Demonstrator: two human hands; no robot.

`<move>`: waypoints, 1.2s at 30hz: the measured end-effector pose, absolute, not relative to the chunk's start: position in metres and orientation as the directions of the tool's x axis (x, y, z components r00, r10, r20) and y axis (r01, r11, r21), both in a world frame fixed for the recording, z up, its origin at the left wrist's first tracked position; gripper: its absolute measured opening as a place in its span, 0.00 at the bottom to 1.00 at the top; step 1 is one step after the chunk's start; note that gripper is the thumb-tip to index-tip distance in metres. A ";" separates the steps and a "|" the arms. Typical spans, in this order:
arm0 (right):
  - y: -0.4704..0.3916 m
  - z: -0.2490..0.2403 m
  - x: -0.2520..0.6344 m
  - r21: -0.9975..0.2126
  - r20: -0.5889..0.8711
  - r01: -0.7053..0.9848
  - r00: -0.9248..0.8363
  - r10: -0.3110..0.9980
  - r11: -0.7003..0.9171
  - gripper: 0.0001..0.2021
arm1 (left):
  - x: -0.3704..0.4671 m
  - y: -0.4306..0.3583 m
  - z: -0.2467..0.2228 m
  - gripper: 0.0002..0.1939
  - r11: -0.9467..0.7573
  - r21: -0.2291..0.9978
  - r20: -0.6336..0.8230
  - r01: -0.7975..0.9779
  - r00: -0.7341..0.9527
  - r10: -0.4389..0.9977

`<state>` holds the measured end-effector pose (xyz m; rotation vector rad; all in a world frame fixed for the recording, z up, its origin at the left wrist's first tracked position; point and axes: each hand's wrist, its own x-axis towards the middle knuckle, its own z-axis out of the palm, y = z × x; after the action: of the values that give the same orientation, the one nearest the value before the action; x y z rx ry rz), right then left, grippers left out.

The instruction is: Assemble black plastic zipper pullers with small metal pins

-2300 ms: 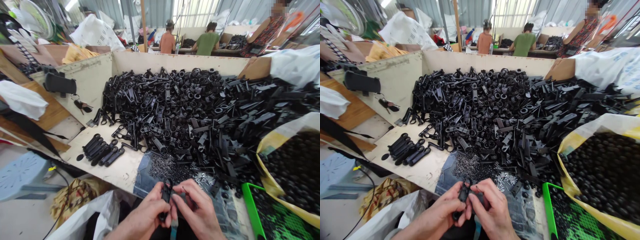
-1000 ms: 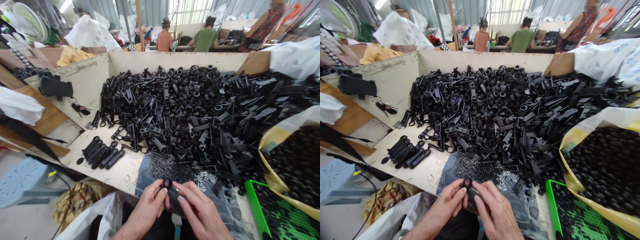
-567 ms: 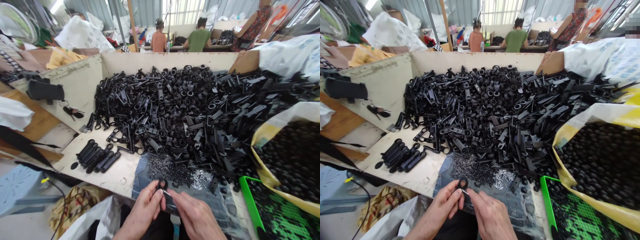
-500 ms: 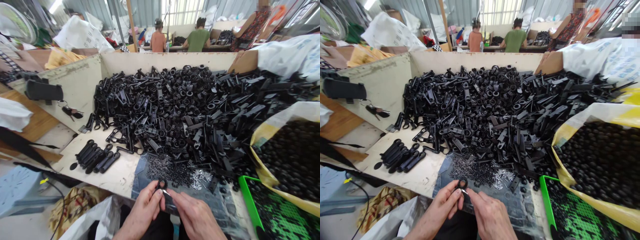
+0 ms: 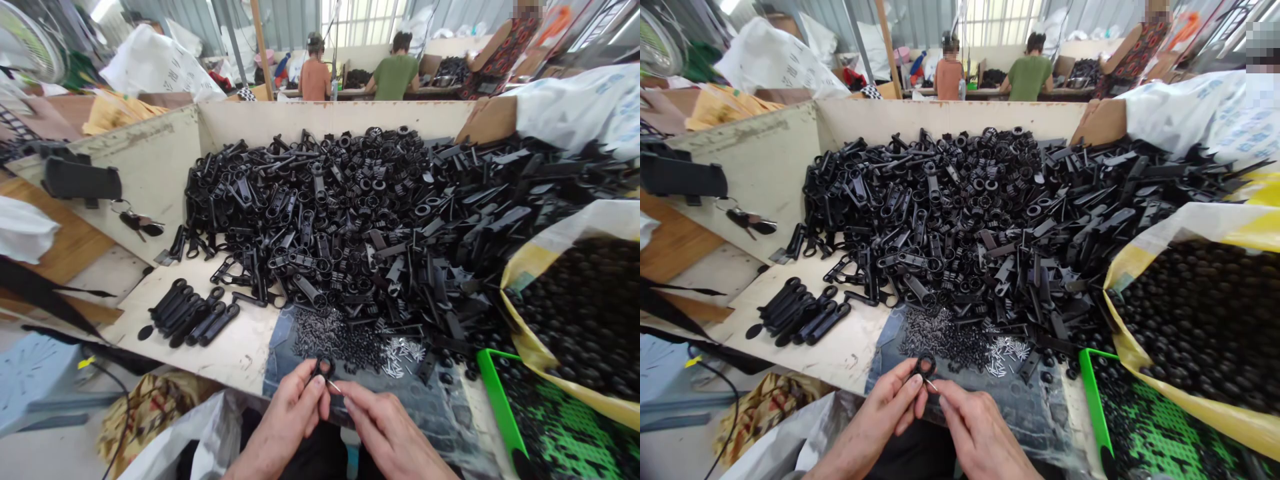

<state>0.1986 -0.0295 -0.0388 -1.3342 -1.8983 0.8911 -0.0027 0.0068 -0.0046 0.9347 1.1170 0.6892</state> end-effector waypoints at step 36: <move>-0.015 -0.024 0.188 -0.930 -0.259 0.323 -0.238 0.936 -0.175 0.31 | -0.008 0.012 0.006 0.25 0.645 0.752 -0.611 -0.135 0.226 0.759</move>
<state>0.1880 -0.0150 -0.0241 -1.4630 -1.5379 1.4356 -0.0080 0.0116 0.0060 0.6351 1.1922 0.6768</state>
